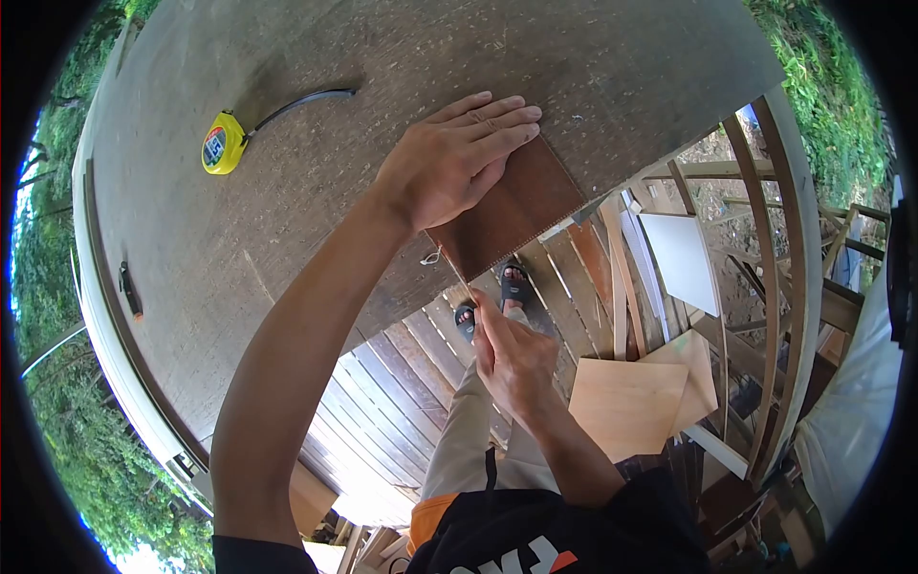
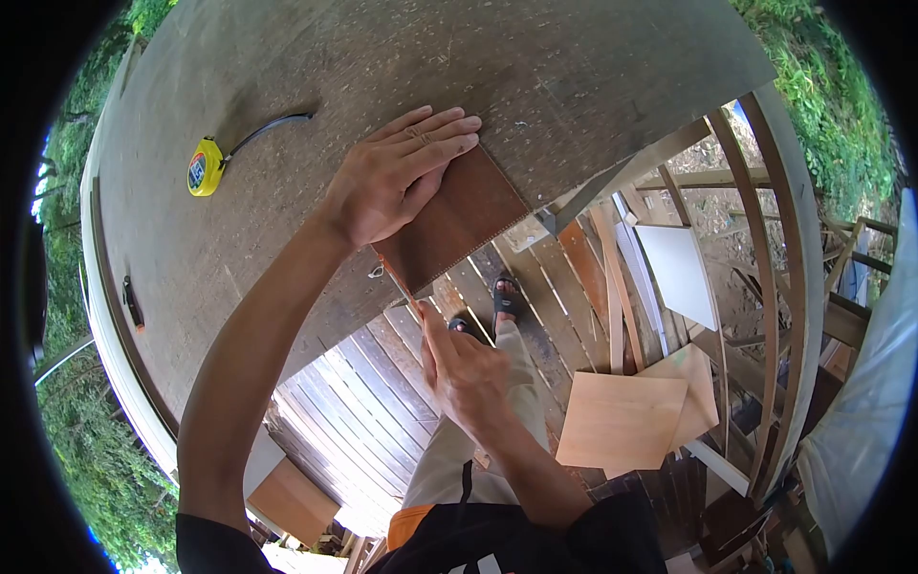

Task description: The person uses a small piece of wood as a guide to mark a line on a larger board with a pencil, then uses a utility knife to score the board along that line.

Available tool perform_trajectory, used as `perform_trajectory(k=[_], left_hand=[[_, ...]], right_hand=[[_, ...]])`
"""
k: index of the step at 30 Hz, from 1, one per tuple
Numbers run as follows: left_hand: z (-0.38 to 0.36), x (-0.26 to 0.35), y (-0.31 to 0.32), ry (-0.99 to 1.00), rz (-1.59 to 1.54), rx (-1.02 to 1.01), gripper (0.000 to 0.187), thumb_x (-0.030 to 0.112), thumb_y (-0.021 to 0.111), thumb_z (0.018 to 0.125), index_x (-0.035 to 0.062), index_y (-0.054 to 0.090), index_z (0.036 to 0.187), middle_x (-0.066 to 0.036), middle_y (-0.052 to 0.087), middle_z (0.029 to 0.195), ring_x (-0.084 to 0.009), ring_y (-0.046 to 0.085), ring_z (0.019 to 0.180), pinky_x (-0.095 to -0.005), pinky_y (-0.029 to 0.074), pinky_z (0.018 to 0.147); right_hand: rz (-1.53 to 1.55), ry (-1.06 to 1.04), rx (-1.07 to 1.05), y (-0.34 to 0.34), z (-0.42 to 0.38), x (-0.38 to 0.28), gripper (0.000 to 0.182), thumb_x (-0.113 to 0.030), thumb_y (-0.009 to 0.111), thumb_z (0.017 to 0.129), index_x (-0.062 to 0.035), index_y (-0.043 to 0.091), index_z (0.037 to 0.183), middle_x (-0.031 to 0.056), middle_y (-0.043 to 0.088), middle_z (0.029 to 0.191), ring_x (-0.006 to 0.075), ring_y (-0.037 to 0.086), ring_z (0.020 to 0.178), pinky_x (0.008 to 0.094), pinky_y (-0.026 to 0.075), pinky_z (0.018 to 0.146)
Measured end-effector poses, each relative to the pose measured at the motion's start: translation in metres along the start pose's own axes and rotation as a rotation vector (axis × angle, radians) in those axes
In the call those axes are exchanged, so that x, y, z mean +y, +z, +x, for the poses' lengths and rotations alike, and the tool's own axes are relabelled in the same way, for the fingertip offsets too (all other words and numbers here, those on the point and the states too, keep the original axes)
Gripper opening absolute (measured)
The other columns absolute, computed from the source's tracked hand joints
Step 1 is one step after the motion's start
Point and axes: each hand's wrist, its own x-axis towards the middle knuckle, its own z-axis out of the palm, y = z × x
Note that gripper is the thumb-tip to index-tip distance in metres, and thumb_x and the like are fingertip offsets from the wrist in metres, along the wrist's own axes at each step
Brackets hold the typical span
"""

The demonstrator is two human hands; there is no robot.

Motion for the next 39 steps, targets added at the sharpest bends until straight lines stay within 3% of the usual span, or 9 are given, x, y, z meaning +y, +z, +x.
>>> perform_trajectory(k=[3, 6, 11, 14, 17, 24, 36, 38, 39], left_hand=[[-0.001, 0.001, 0.001, -0.003, 0.005, -0.017, 0.037, 0.001, 0.061, 0.089, 0.0073, 0.063, 0.126, -0.007, 0.062, 0.137, -0.0253, 0.055, 0.131, -0.0428, 0.042, 0.114], [0.002, 0.000, -0.002, 0.006, 0.007, -0.011, 0.038, 0.001, 0.061, 0.089, 0.0074, 0.063, 0.126, -0.007, 0.061, 0.137, -0.0253, 0.055, 0.131, -0.0427, 0.041, 0.114], [-0.001, 0.000, 0.002, 0.000, -0.017, -0.005, 0.038, 0.001, 0.061, 0.089, 0.0070, 0.063, 0.126, -0.007, 0.061, 0.137, -0.0254, 0.055, 0.131, -0.0426, 0.041, 0.114], [0.000, -0.001, 0.000, 0.006, -0.007, -0.011, 0.037, 0.001, 0.061, 0.089, 0.0068, 0.063, 0.126, -0.007, 0.061, 0.137, -0.0256, 0.055, 0.131, -0.0426, 0.041, 0.114], [0.001, 0.000, 0.001, 0.008, -0.004, -0.012, 0.037, 0.002, 0.061, 0.089, 0.0067, 0.063, 0.125, -0.007, 0.062, 0.137, -0.0255, 0.055, 0.131, -0.0425, 0.042, 0.114], [0.000, -0.001, 0.001, 0.013, 0.003, 0.001, 0.037, 0.002, 0.060, 0.090, 0.0072, 0.063, 0.126, -0.007, 0.062, 0.137, -0.0247, 0.055, 0.131, -0.0421, 0.042, 0.114], [0.000, -0.001, 0.001, 0.012, 0.002, 0.006, 0.036, 0.002, 0.060, 0.089, 0.0070, 0.063, 0.125, -0.007, 0.062, 0.136, -0.0248, 0.056, 0.131, -0.0418, 0.042, 0.114], [0.000, -0.001, 0.001, 0.010, 0.004, 0.003, 0.036, 0.002, 0.060, 0.089, 0.0071, 0.063, 0.125, -0.007, 0.062, 0.136, -0.0247, 0.056, 0.131, -0.0417, 0.042, 0.114], [0.000, -0.001, 0.001, 0.009, 0.003, 0.003, 0.036, 0.003, 0.060, 0.090, 0.0073, 0.063, 0.125, -0.007, 0.062, 0.136, -0.0246, 0.056, 0.131, -0.0416, 0.042, 0.114]], right_hand=[[0.005, -0.010, 0.022, 0.001, -0.006, 0.003, 0.047, -0.004, 0.071, 0.083, -0.0047, 0.061, 0.129, 0.0001, 0.054, 0.060, 0.0122, 0.056, 0.049, 0.0308, 0.042, 0.044], [0.044, 0.024, -0.059, -0.006, -0.032, 0.012, 0.035, -0.001, 0.068, 0.090, 0.0019, 0.063, 0.124, 0.0115, 0.071, 0.079, 0.0204, 0.070, 0.062, 0.0325, 0.052, 0.054], [0.065, -0.014, 0.036, -0.018, -0.057, 0.013, 0.040, 0.001, 0.068, 0.084, 0.0008, 0.063, 0.124, 0.0080, 0.070, 0.077, 0.0191, 0.072, 0.068, 0.0312, 0.054, 0.057], [0.088, -0.036, 0.098, -0.015, -0.029, 0.007, 0.039, 0.002, 0.068, 0.084, 0.0002, 0.064, 0.123, 0.0051, 0.067, 0.073, 0.0165, 0.068, 0.061, 0.0309, 0.052, 0.054], [0.108, 0.019, 0.097, -0.008, -0.017, 0.009, 0.039, 0.001, 0.070, 0.084, -0.0020, 0.065, 0.123, 0.0011, 0.059, 0.063, 0.0132, 0.057, 0.051, 0.0314, 0.045, 0.050], [0.092, -0.017, 0.090, 0.003, -0.008, 0.010, 0.044, -0.001, 0.070, 0.085, -0.0036, 0.061, 0.128, 0.0006, 0.057, 0.062, 0.0137, 0.056, 0.050, 0.0324, 0.043, 0.049], [0.091, -0.013, 0.051, 0.000, -0.002, 0.003, 0.043, -0.002, 0.070, 0.086, -0.0036, 0.060, 0.129, 0.0019, 0.062, 0.067, 0.0131, 0.059, 0.053, 0.0317, 0.045, 0.049], [0.106, 0.039, 0.000, -0.003, 0.001, -0.001, 0.034, 0.003, 0.067, 0.089, 0.0003, 0.064, 0.123, 0.0112, 0.071, 0.072, 0.0190, 0.072, 0.061, 0.0311, 0.055, 0.054], [0.107, 0.040, 0.000, -0.001, 0.000, 0.000, 0.034, 0.003, 0.067, 0.089, 0.0003, 0.064, 0.123, 0.0112, 0.071, 0.072, 0.0190, 0.072, 0.061, 0.0311, 0.055, 0.054]])
